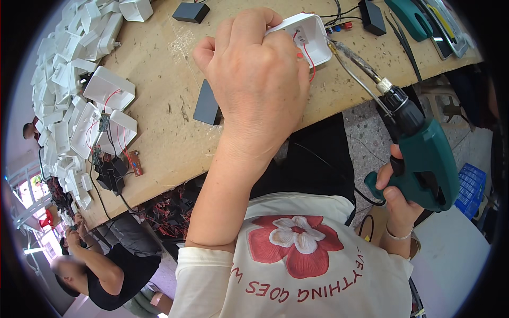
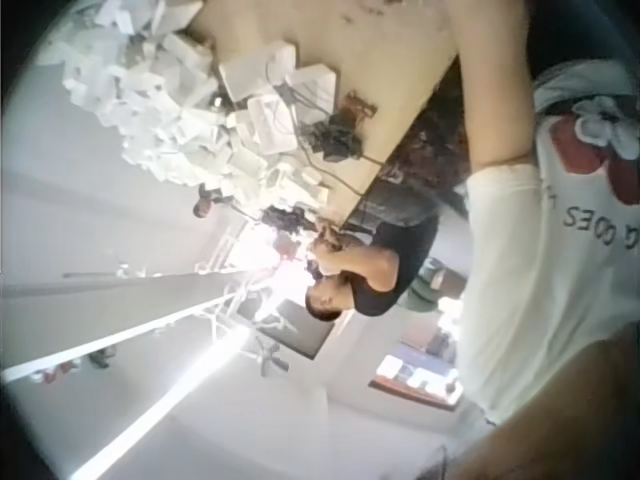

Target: The person solders wires inside plastic casings using a soldering iron, transfers assembled casings into a bin, and arranges new circuit boards and casings on the table.

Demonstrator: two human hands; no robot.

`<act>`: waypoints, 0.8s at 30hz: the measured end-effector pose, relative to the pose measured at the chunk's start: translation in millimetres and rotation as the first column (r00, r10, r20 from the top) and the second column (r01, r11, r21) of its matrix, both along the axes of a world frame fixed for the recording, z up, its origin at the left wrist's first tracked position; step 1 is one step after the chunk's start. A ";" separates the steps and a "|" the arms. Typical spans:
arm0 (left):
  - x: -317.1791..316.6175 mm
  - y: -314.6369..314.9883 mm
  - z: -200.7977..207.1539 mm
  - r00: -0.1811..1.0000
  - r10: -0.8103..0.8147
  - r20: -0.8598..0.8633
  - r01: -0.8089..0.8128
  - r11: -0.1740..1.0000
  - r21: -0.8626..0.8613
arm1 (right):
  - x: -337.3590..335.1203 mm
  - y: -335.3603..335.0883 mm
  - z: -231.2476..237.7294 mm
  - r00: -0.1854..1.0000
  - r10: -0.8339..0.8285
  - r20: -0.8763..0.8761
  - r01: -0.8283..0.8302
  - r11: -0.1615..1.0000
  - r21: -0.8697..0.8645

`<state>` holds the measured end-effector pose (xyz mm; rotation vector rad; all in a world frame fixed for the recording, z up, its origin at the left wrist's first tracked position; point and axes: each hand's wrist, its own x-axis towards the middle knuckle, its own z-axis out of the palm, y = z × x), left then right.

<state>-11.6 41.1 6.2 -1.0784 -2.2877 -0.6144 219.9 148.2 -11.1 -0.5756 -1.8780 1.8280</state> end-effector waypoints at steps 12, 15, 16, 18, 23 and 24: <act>-0.1 -18.4 -3.1 0.974 -0.214 0.076 0.197 0.964 0.180 | 4.2 1.0 -1.7 0.987 -0.062 -0.148 0.049 0.995 -0.091; 5.7 -35.7 12.7 0.949 -0.308 0.060 0.298 0.944 0.140 | 8.5 6.0 -1.8 0.976 -0.112 -0.186 0.094 0.990 -0.103; 9.9 -39.2 21.1 0.953 -0.267 0.142 0.270 0.963 -0.002 | 10.0 6.7 -1.2 0.975 -0.123 -0.187 0.105 0.989 -0.101; 9.5 -43.6 24.4 0.965 -0.164 0.203 0.222 0.925 -0.308 | 11.1 5.1 -2.7 0.964 -0.162 -0.211 0.143 0.984 -0.104; -2.0 -45.5 18.6 0.877 -0.214 0.430 0.271 0.960 -0.075 | 6.9 3.5 4.2 0.944 -0.195 -0.267 0.165 0.978 -0.131; -5.1 -44.7 17.6 0.890 -0.216 0.402 0.254 0.966 -0.043 | 6.4 3.3 6.0 0.935 -0.218 -0.281 0.186 0.973 -0.134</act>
